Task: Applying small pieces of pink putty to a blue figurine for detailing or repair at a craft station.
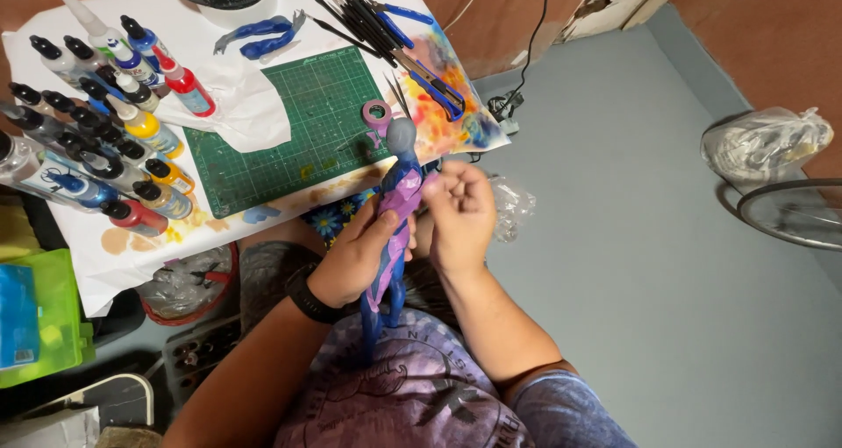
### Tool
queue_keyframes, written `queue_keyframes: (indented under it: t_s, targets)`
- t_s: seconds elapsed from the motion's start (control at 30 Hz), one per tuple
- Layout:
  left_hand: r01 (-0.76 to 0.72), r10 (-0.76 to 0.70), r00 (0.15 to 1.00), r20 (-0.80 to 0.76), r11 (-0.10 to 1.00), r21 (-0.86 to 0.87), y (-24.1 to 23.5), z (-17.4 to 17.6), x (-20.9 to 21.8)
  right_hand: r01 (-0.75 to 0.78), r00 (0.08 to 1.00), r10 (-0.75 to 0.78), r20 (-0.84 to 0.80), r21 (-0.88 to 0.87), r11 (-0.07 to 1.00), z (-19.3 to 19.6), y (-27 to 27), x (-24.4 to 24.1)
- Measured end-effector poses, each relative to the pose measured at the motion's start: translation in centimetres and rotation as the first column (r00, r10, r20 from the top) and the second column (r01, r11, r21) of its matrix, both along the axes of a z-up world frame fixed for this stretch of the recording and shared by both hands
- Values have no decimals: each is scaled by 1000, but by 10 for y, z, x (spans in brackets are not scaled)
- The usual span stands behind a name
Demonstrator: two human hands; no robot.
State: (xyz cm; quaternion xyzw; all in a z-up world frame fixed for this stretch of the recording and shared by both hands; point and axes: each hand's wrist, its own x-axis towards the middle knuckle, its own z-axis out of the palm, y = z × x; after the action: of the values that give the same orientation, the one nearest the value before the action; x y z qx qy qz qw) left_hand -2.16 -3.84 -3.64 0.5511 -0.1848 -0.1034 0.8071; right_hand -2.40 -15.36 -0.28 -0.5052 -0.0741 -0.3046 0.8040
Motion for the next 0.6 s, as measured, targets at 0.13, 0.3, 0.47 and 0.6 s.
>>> queue_keyframes:
  t_s: [0.13,0.3,0.47,0.6]
  targets:
    - [-23,23,999,-30,1000,-4,-1,10,-6,-94,993,91,69,38,995,-56,-37,43]
    - [-30,30,1000,-7,999,37,-5,8,-2,-193,977,187,101,52,980,-82,-38,54]
    - [-28,31,996,-79,999,45,-6,3,-2,-204,979,196,61,168,965,-81,-35,63]
    - [-16,18,997,-81,1000,19,-5,12,-2,0,989,-12,150,76,997,-56,-20,46]
